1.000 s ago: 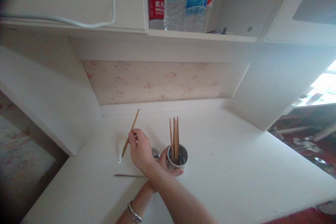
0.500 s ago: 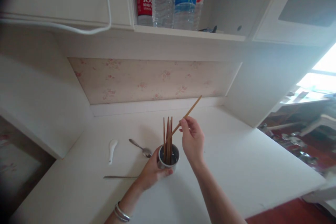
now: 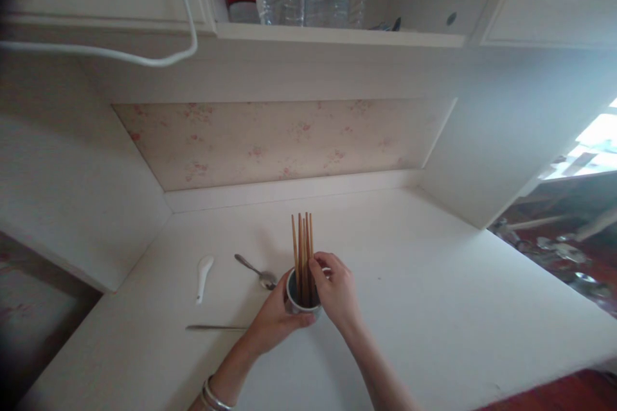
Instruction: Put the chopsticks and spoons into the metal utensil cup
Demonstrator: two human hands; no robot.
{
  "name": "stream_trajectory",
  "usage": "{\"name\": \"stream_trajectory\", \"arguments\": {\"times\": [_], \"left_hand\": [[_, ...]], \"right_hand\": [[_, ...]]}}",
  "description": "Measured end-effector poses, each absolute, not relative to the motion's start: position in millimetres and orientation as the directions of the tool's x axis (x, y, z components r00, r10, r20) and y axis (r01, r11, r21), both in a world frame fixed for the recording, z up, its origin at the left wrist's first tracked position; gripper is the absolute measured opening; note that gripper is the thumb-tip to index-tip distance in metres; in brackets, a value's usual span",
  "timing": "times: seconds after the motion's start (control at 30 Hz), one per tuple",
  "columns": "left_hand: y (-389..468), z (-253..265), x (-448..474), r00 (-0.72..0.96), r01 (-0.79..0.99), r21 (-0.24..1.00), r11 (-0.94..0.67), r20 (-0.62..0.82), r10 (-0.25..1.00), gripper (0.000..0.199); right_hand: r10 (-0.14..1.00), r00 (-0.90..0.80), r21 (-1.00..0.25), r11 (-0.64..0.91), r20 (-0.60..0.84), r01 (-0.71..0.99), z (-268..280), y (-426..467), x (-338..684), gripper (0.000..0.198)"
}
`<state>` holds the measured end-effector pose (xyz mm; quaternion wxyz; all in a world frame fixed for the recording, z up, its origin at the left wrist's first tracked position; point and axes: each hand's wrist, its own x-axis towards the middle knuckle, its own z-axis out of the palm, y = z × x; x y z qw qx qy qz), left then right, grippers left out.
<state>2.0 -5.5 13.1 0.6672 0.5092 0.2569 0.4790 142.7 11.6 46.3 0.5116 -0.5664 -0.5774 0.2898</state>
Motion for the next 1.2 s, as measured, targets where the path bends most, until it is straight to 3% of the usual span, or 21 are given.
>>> {"name": "stream_trajectory", "arguments": {"times": [0.23,0.33,0.43,0.57,0.67,0.73,0.83,0.97,1.07,1.2], "left_hand": [[-7.5,22.8,3.4,0.422,-0.343,0.939,-0.006,0.16,0.892,0.08],[-9.0,24.8,5.1,0.42,-0.285,0.958,-0.044,0.166,0.892,0.076],[-9.9,22.7,3.8,0.358,-0.148,0.972,-0.183,0.225,0.906,0.076],[-12.8,22.2,-10.6,0.338,0.139,0.934,-0.329,0.267,0.902,0.07],[-11.8,28.8,-33.4,0.459,0.297,0.892,-0.342,0.181,0.87,0.071],[-4.8,34.2,-52.4,0.428,0.411,0.852,-0.324,0.133,0.894,0.061],[15.1,38.3,-81.0,0.344,0.614,0.711,-0.344,0.152,0.927,0.039],[40.5,31.7,-107.1,0.42,0.814,0.359,-0.457,0.181,0.889,0.047],[48.6,24.0,-112.5,0.474,0.858,0.161,-0.487,0.117,0.873,0.041],[50.2,19.0,-108.4,0.495,0.868,-0.001,-0.496,0.061,0.867,0.033]], "right_hand": [[0.989,0.043,-0.987,0.136,0.14,0.083,29.6,-0.9,156.7,0.044],[0.983,-0.09,-0.986,0.153,0.159,-0.07,14.2,-12.4,159.3,0.065],[0.961,-0.181,-0.969,0.179,0.209,-0.173,1.8,-20.0,154.1,0.087],[0.957,-0.162,-0.962,0.212,0.24,-0.169,-0.7,-21.4,147.1,0.073],[0.961,-0.155,-0.962,0.2,0.229,-0.185,1.4,-20.2,147.4,0.07],[0.962,-0.145,-0.962,0.202,0.23,-0.185,1.5,-19.3,148.7,0.07],[0.962,-0.144,-0.962,0.205,0.232,-0.182,-0.5,-18.2,150.2,0.071],[0.965,-0.138,-0.968,0.199,0.221,-0.154,-5.3,-17.2,151.8,0.072],[0.969,-0.115,-0.968,0.202,0.22,-0.149,-8.3,-16.7,152.3,0.076],[0.971,-0.101,-0.964,0.196,0.216,-0.179,-7.1,-16.7,151.1,0.075]]}}
